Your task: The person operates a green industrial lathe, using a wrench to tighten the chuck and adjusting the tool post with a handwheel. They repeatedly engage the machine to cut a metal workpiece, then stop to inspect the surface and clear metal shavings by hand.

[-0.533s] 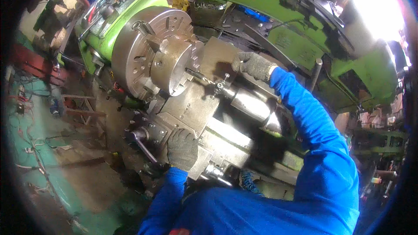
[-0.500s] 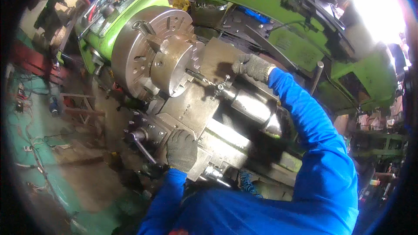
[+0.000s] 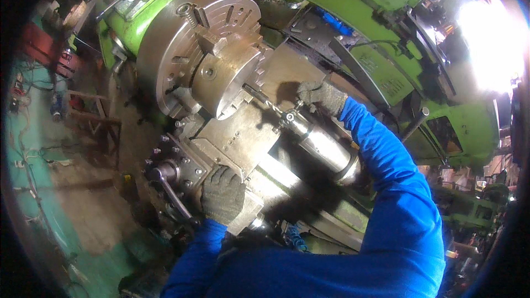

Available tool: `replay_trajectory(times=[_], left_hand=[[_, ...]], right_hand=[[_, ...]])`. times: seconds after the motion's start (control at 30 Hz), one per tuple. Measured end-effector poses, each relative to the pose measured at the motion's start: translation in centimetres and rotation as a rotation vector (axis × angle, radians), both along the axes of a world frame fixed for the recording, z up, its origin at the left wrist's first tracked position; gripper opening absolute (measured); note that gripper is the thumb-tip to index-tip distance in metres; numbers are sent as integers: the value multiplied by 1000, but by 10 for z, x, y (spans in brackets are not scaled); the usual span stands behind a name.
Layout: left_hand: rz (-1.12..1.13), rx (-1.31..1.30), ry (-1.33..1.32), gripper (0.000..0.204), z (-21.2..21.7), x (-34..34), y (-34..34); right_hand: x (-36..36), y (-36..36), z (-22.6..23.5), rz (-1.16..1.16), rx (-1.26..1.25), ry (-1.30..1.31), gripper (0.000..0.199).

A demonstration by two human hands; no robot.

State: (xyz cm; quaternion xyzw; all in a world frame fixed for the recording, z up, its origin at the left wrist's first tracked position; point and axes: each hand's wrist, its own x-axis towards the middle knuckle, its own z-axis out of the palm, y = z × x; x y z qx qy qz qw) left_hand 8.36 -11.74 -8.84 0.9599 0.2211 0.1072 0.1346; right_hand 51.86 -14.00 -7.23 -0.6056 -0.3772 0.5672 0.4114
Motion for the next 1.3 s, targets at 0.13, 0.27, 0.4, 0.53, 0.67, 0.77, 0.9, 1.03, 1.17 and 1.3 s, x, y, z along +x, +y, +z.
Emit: replay_trajectory(times=[0.13,0.27,0.4,0.53,0.67,0.77,0.9,1.03,1.17,1.3], left_hand=[[37,-7,-9,21,8,3,-2],[33,39,-19,21,7,0,-2],[19,60,41,24,5,-2,-4],[18,52,43,23,8,0,-4],[31,88,-20,21,11,4,-5],[29,71,-10,19,10,2,-5],[8,38,57,19,-1,-3,-3],[22,82,-11,19,5,1,-4],[24,86,-55,18,9,-1,-4],[24,53,16,19,10,0,-4]], right_hand=[[6,5,-5,132,185,-193,21],[-1,6,1,96,122,-174,22],[-2,8,8,194,282,-332,18],[-3,14,12,222,163,-369,16],[1,9,3,183,179,-416,17],[-12,5,7,-17,104,-61,20],[-1,-15,5,-10,122,-222,27],[2,-19,12,30,83,-200,31],[7,-17,27,91,-46,-208,32],[5,-13,10,78,113,-194,30]])
